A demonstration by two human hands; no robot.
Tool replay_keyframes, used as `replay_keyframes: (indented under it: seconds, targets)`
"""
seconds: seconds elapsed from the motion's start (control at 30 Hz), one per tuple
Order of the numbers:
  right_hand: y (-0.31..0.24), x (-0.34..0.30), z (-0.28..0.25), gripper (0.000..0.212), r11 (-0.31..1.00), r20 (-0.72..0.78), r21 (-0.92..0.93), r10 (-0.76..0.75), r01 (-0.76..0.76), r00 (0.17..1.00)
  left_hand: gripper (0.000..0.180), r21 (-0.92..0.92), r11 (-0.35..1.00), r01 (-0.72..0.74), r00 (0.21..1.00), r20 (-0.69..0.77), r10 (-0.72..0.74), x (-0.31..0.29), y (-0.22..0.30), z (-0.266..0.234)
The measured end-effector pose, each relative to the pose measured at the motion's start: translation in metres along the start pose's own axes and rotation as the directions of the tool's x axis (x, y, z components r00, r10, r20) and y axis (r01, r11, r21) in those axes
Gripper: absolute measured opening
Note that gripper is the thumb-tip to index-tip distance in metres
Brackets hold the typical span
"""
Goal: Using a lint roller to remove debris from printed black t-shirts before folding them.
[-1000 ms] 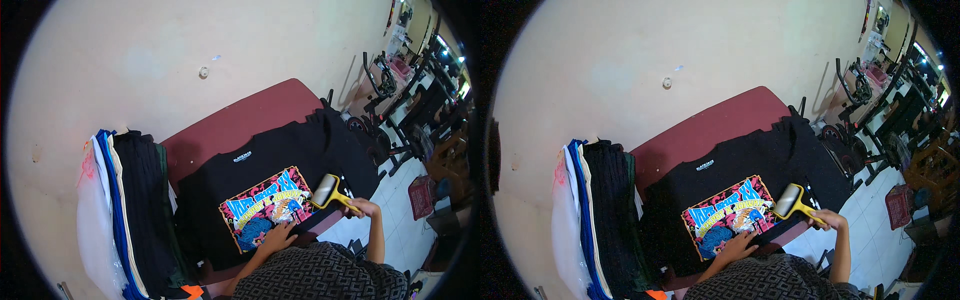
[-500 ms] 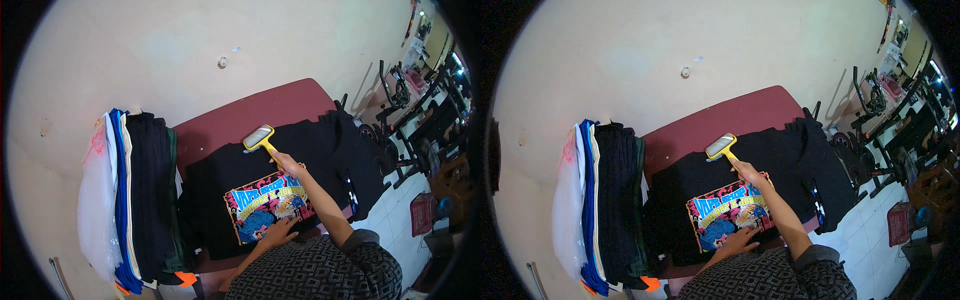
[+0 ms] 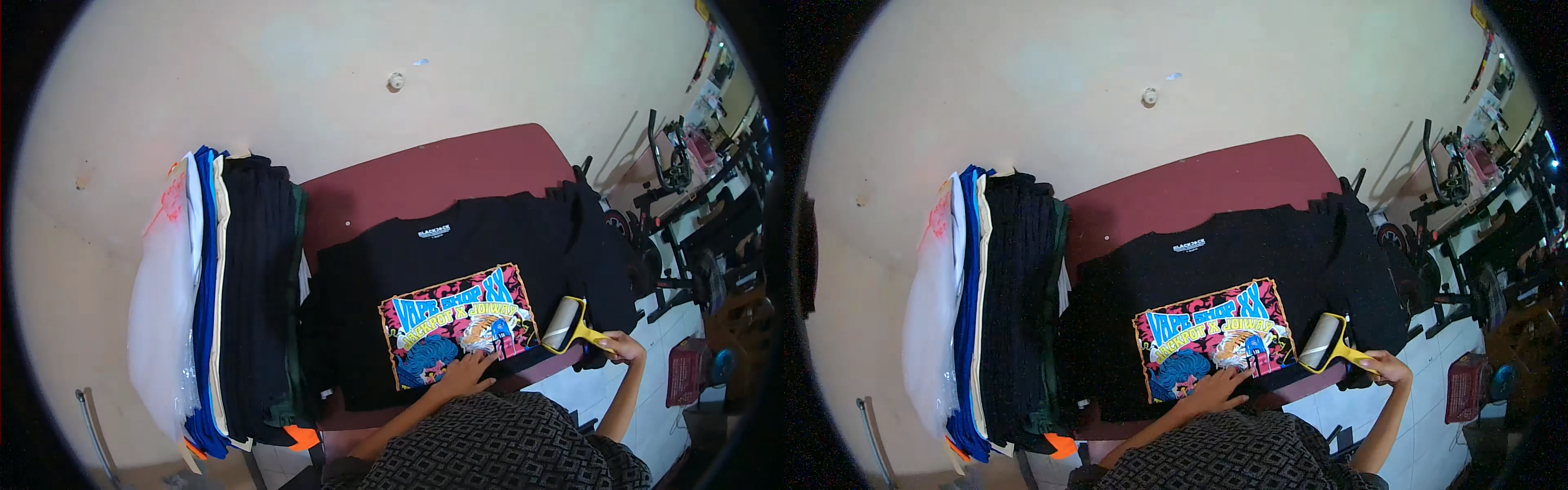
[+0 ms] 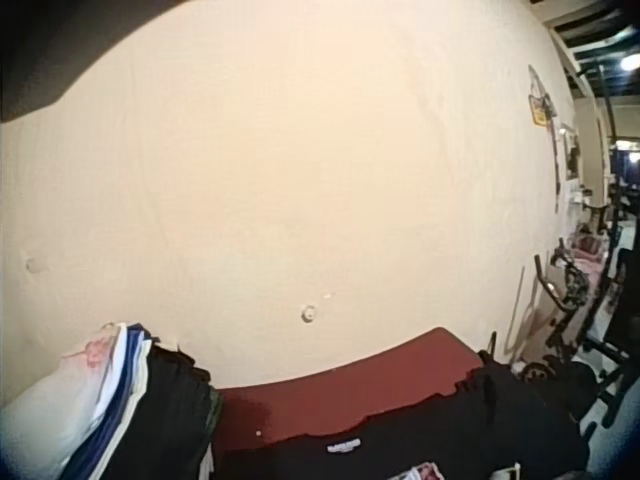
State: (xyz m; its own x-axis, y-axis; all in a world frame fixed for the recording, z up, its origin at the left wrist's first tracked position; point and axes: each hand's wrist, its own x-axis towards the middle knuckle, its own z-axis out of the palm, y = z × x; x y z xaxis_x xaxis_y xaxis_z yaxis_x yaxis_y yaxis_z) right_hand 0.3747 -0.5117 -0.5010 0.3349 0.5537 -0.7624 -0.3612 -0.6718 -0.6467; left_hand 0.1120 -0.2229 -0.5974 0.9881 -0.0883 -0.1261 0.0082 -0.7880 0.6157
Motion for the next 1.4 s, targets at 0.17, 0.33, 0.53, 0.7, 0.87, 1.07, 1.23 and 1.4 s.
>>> replay_keyframes:
  seconds: [0.17,0.33,0.53,0.7,0.87,1.07,1.23,1.4]
  targets:
    - [-0.084,0.076,0.046,0.037,0.981,0.237,-0.166,-0.06,0.101,0.97,0.069,-0.179,0.973,0.144,0.987,0.097,-0.128,-0.001,0.0,0.001]
    - [-0.161,0.195,0.18,0.048,0.887,0.486,-0.254,-0.228,0.386,0.844,0.072,-0.259,0.963,0.079,0.996,0.048,-0.069,-0.002,-0.001,0.005]
    - [-0.198,0.215,0.291,0.049,0.922,0.528,-0.203,-0.18,0.328,0.83,0.07,-0.231,0.959,0.165,0.986,0.078,-0.15,-0.007,0.007,-0.012]
    - [-0.139,0.184,0.216,0.036,0.88,0.438,-0.054,-0.405,0.473,0.803,0.049,-0.465,0.88,0.102,0.991,-0.032,-0.132,-0.022,0.012,-0.029]
    - [-0.084,0.065,0.08,0.035,0.991,0.178,-0.109,-0.055,0.075,0.982,0.031,-0.618,0.776,0.126,0.827,-0.366,-0.426,-0.064,-0.021,-0.057]
    - [-0.066,-0.017,0.001,0.04,0.926,-0.151,-0.361,0.056,-0.108,0.987,0.024,-0.376,0.886,0.271,0.631,-0.626,-0.458,-0.065,-0.054,-0.085]
    - [-0.129,0.056,0.069,0.041,0.876,0.351,-0.441,-0.03,0.193,0.936,0.031,-0.434,0.891,0.133,0.559,-0.709,-0.429,-0.039,-0.102,-0.113]
    - [-0.158,0.153,0.228,0.049,0.559,0.797,-0.522,0.052,0.644,0.601,0.04,-0.311,0.918,0.246,0.585,-0.708,-0.396,0.018,-0.117,-0.15]
